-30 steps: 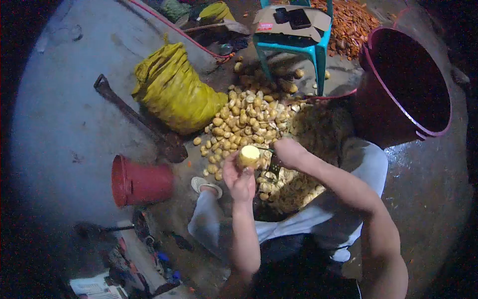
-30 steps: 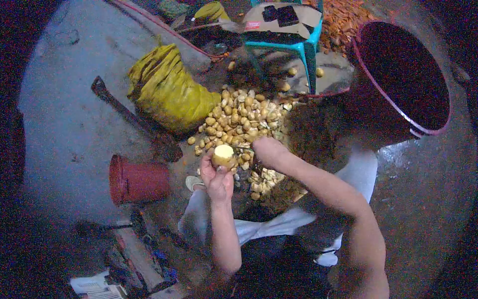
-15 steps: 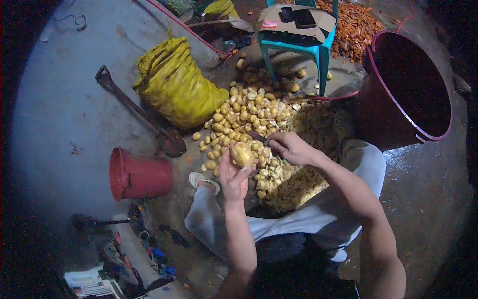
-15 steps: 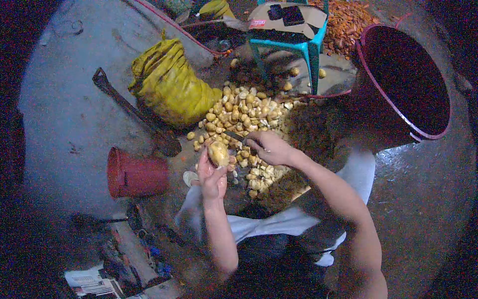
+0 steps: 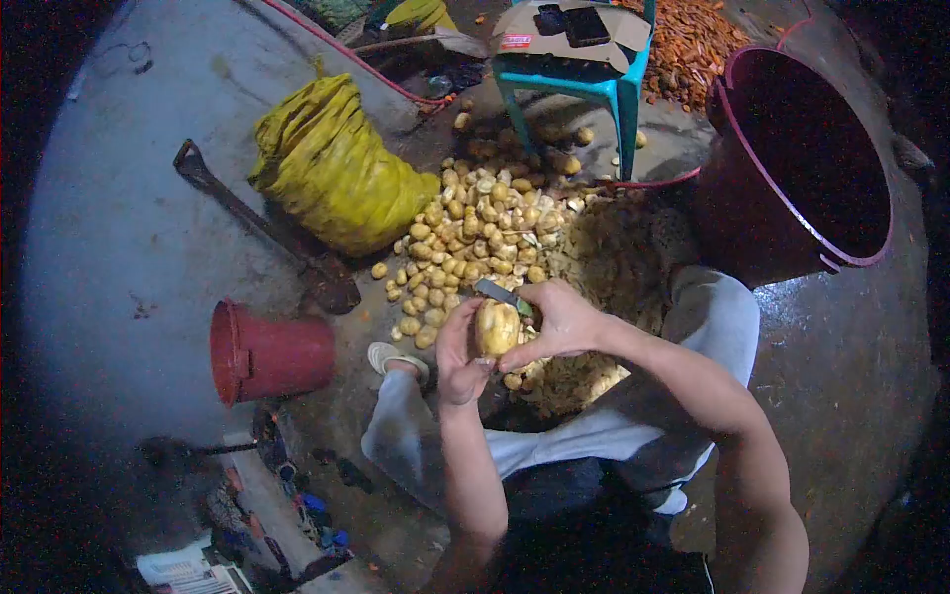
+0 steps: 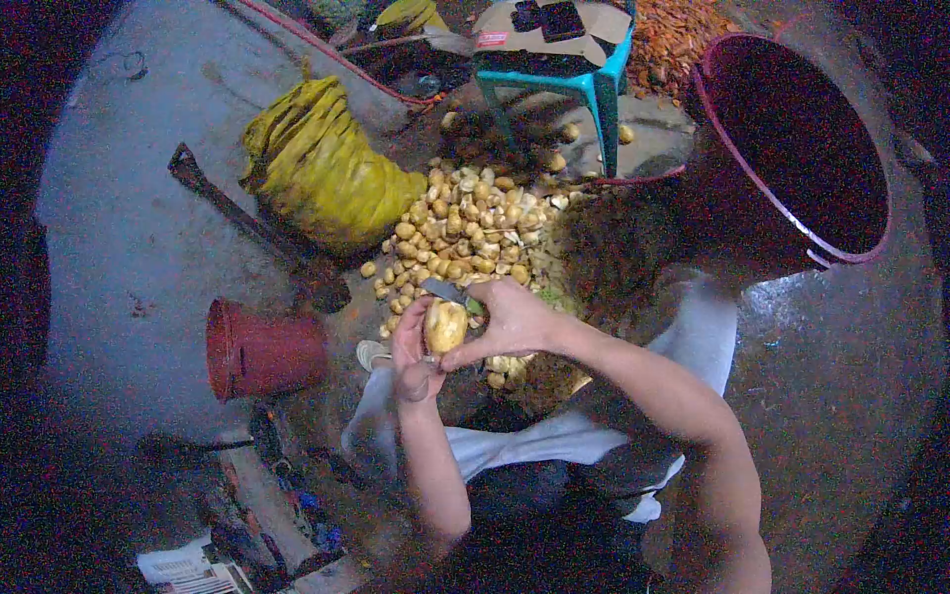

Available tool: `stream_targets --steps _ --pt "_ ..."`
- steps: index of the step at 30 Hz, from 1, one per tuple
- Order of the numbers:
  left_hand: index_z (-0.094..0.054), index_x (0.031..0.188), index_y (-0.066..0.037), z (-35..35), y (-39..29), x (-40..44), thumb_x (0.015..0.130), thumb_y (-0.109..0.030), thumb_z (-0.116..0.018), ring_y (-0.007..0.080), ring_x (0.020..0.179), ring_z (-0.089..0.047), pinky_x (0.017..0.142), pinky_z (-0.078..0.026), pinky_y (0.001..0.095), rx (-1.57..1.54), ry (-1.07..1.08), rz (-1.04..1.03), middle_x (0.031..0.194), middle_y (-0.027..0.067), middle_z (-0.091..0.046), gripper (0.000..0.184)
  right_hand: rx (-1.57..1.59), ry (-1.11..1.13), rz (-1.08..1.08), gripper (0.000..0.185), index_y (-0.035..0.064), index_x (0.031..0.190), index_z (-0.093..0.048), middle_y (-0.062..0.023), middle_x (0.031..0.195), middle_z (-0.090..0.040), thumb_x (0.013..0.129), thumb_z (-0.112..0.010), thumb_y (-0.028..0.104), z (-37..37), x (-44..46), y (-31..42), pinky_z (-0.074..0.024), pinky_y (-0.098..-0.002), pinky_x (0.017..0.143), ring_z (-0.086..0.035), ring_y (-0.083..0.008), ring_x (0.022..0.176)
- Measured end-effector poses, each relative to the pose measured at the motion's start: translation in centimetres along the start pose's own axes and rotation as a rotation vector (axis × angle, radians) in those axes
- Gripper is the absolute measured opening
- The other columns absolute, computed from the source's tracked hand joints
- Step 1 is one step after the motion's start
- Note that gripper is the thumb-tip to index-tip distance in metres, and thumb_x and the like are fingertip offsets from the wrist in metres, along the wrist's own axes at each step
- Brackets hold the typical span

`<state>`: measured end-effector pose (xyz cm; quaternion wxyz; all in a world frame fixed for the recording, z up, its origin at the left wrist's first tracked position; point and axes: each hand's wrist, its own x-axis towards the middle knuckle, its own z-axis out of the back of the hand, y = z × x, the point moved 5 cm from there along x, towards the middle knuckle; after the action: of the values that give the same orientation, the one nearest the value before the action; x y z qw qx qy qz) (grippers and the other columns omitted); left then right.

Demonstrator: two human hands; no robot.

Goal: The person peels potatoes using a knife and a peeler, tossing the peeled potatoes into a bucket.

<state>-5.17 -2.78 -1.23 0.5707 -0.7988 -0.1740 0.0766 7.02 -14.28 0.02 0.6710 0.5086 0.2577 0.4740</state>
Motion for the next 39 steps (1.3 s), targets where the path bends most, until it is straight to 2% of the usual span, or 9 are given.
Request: stream_targets --steps 10,12,15,19,21,28,31,35,39 --pt "-0.041 0.131 -0.001 -0.9 -0.4 0.1 0.06 -0.021 -0.083 0.0247 0.117 -0.053 0.102 -0.043 0.0381 -0.053 -0.054 -0.006 0.127 0.0117 -0.052 0.086 -0.078 -0.062 0.117 0.068 -0.0008 0.067 -0.059 -0.016 0.049 -0.051 0.06 -0.076 0.064 0.2 -0.6 0.9 -0.044 -0.0414 0.048 -0.053 -0.0313 0.044" --pt "-0.04 0.132 -0.001 -1.0 -0.5 0.3 0.06 -0.019 -0.082 0.0249 0.118 -0.052 0.102 -0.043 0.0379 -0.047 -0.069 -0.018 0.127 0.0112 -0.051 0.086 -0.241 0.016 0.043 0.075 -0.0022 0.075 -0.063 -0.0214 0.057 -0.058 0.069 -0.062 0.073 -0.2 -0.5 0.9 -0.0495 -0.0481 0.058 -0.062 -0.0401 0.058" --pt "-0.04 0.132 0.002 -1.3 -0.6 0.2 0.068 -0.012 -0.078 0.0217 0.11 -0.056 0.094 -0.047 0.0326 -0.078 -0.138 -0.106 0.122 0.0118 -0.054 0.076 -0.448 -0.02 0.042 0.073 -0.0004 0.077 -0.063 -0.02 0.052 -0.056 0.074 -0.057 0.072 -0.4 -0.6 1.9 -0.0484 -0.0496 0.056 -0.06 -0.0412 0.056" --pt "-0.039 0.132 0.002 -1.4 -0.6 0.0 0.067 -0.005 -0.073 0.0224 0.113 -0.053 0.096 -0.045 0.0343 -0.136 -0.178 -0.146 0.123 0.0121 -0.052 0.074 -0.393 -0.029 0.031 0.074 -0.0017 0.08 -0.063 -0.0212 0.055 -0.057 0.07 -0.061 0.072 -0.4 -0.2 1.1 -0.0496 -0.0485 0.057 -0.061 -0.0403 0.057" --pt "-0.039 0.132 0.002 -1.3 -0.7 0.3 0.066 -0.005 -0.073 0.0227 0.114 -0.053 0.096 -0.045 0.0348 -0.164 -0.16 -0.132 0.123 0.0124 -0.052 0.075 -0.109 -0.088 0.0 0.076 -0.0031 0.08 -0.062 -0.0227 0.061 -0.06 0.065 -0.067 0.071 0.0 0.1 0.4 -0.0511 -0.0463 0.059 -0.063 -0.0392 0.059" --pt "-0.039 0.131 0.0 -0.9 0.1 -0.1 0.056 -0.016 -0.08 0.026 0.112 -0.056 0.099 -0.046 0.0381 -0.142 -0.044 0.002 0.121 0.0125 -0.054 0.087 -0.011 -0.019 0.027 0.08 -0.0047 0.073 -0.058 -0.021 0.063 -0.059 0.052 -0.077 0.07 0.5 -0.5 1.1 -0.0493 -0.0419 0.059 -0.062 -0.0349 0.06" --pt "-0.04 0.131 -0.001 -1.1 0.3 -0.1 0.055 -0.017 -0.083 0.0262 0.11 -0.058 0.098 -0.047 0.0388 -0.179 -0.035 0.016 0.12 0.0112 -0.055 0.089 -0.023 -0.067 0.078 0.076 -0.0051 0.078 -0.059 -0.0189 0.057 -0.055 0.053 -0.081 0.063 0.2 -0.6 0.7 -0.0443 -0.0379 0.051 -0.055 -0.0314 0.049" --pt "-0.04 0.132 -0.003 -1.4 0.4 -0.2 0.056 -0.019 -0.084 0.0252 0.111 -0.057 0.098 -0.046 0.0386 -0.2 -0.057 -0.009 0.12 0.0092 -0.055 0.089 -0.03 -0.044 0.068 0.079 -0.0035 0.072 -0.058 -0.0205 0.06 -0.058 0.054 -0.075 0.071 0.3 -0.6 0.7 -0.0485 -0.0433 0.057 -0.061 -0.0362 0.058" --pt "-0.041 0.129 0.001 -1.5 0.6 0.0 0.061 -0.008 -0.077 0.0232 0.108 -0.056 0.093 -0.047 0.0331 -0.201 -0.125 -0.066 0.119 0.0119 -0.054 0.078 -0.238 -0.074 0.096 0.068 0.0016 0.077 -0.06 -0.0182 0.052 -0.053 0.067 -0.067 0.068 -0.2 -1.0 0.8 -0.0451 -0.0444 0.049 -0.056 -0.0385 0.049"
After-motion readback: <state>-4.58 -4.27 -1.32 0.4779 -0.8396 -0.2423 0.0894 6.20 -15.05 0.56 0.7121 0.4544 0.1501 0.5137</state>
